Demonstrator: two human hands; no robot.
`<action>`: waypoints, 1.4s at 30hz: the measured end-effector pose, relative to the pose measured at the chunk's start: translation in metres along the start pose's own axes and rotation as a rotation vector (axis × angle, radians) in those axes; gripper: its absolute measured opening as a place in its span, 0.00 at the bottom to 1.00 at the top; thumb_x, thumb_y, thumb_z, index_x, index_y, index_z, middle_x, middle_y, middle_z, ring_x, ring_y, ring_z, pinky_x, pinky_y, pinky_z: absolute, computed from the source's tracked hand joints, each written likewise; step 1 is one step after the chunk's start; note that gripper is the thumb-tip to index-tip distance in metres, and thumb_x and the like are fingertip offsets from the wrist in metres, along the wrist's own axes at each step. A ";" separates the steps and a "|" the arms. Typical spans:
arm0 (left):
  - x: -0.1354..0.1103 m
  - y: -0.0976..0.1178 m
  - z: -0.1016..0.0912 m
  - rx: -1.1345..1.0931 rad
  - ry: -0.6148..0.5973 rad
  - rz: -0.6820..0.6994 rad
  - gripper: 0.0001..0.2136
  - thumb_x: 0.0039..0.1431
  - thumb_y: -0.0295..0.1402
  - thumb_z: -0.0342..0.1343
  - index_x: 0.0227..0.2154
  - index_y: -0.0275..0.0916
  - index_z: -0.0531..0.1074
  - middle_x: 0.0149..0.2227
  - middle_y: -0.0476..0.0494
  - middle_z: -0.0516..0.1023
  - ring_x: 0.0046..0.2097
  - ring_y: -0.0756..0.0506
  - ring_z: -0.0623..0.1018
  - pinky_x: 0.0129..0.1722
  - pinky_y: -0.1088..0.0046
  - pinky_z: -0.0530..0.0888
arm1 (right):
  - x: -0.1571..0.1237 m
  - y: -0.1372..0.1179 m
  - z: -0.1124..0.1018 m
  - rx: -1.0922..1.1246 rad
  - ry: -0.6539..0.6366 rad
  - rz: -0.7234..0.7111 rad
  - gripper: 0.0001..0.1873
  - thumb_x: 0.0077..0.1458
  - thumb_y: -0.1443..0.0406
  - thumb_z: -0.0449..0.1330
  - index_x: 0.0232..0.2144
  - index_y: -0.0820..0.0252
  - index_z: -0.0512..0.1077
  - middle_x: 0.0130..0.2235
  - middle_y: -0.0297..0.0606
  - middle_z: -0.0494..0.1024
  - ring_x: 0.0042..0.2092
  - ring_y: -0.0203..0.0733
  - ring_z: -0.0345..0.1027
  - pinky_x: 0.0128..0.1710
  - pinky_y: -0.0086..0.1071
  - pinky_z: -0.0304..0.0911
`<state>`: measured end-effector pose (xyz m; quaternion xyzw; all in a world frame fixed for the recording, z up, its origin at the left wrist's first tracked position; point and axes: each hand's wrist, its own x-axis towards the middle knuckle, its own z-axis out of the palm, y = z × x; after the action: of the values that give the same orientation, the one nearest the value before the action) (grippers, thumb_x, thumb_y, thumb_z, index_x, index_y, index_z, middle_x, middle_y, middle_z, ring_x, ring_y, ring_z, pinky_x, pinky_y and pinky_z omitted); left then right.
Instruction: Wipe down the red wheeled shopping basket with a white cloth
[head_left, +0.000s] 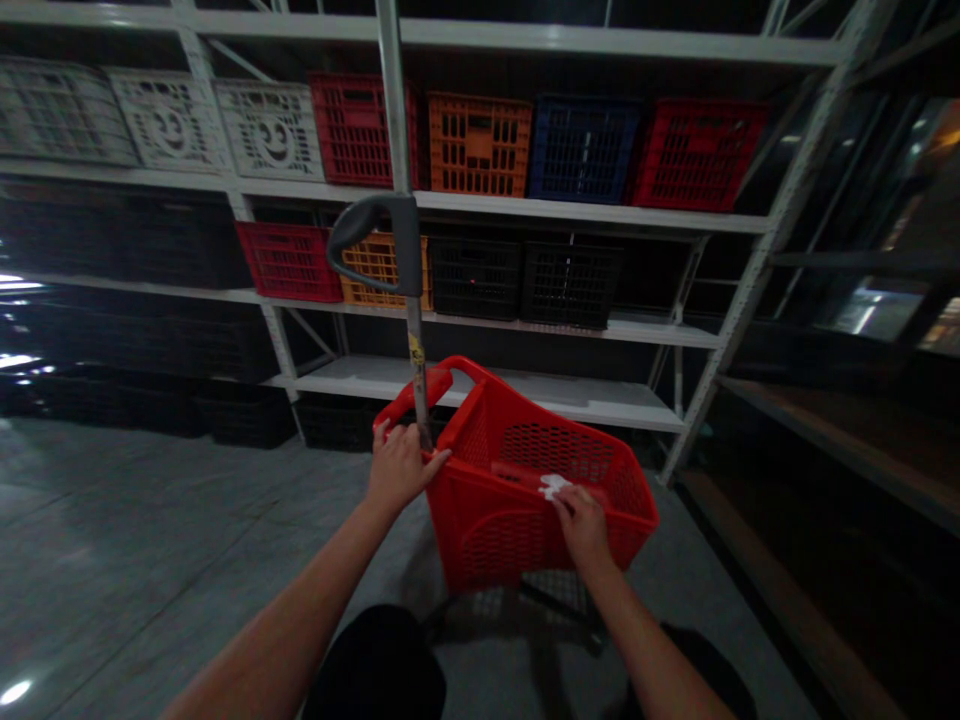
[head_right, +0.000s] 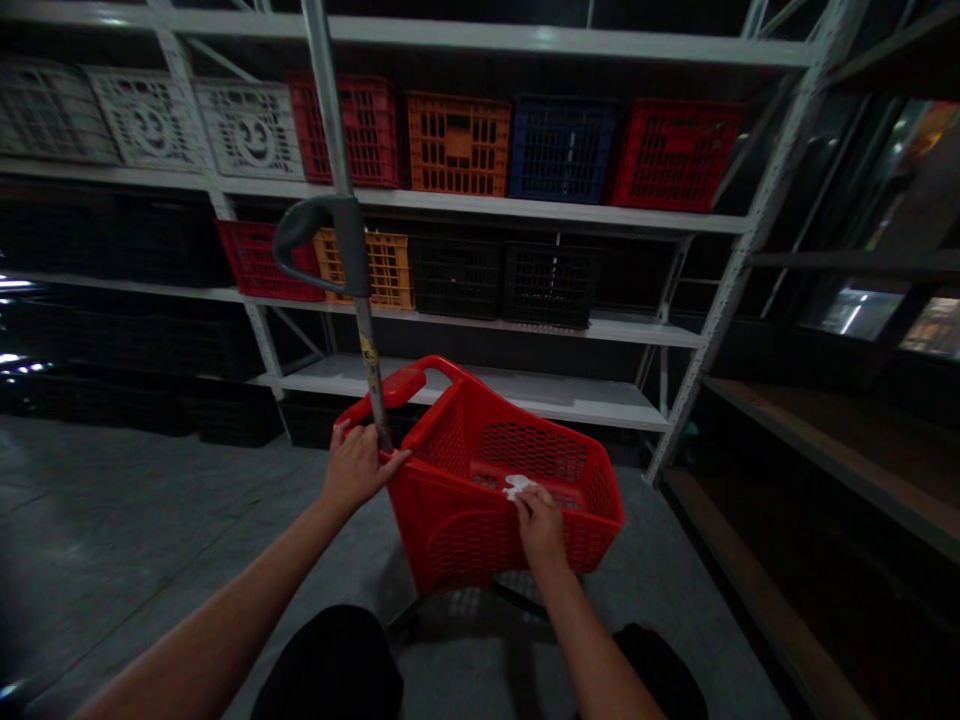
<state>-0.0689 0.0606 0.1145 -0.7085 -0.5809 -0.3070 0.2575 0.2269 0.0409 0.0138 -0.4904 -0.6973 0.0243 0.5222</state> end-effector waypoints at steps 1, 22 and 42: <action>-0.001 0.001 0.001 0.003 0.011 -0.003 0.18 0.49 0.51 0.45 0.26 0.39 0.64 0.26 0.45 0.69 0.37 0.42 0.69 0.53 0.59 0.51 | 0.000 -0.004 0.006 0.019 0.019 0.010 0.09 0.50 0.68 0.52 0.28 0.60 0.74 0.32 0.40 0.74 0.36 0.41 0.67 0.40 0.36 0.63; -0.007 0.014 0.006 -0.011 0.078 -0.076 0.14 0.49 0.47 0.46 0.27 0.39 0.64 0.26 0.45 0.69 0.37 0.41 0.69 0.53 0.58 0.51 | 0.016 -0.075 0.071 0.074 -0.052 -0.049 0.16 0.52 0.72 0.47 0.42 0.64 0.69 0.41 0.45 0.74 0.43 0.41 0.67 0.45 0.35 0.62; -0.004 0.019 0.019 0.081 0.124 -0.107 0.13 0.53 0.42 0.43 0.28 0.37 0.65 0.26 0.43 0.68 0.36 0.41 0.69 0.53 0.56 0.52 | 0.036 -0.104 0.080 0.032 -0.123 -0.063 0.15 0.51 0.74 0.47 0.40 0.67 0.68 0.37 0.46 0.74 0.40 0.41 0.67 0.42 0.33 0.62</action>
<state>-0.0479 0.0680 0.0991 -0.6452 -0.6126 -0.3397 0.3049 0.0993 0.0509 0.0592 -0.4576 -0.7425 0.0489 0.4868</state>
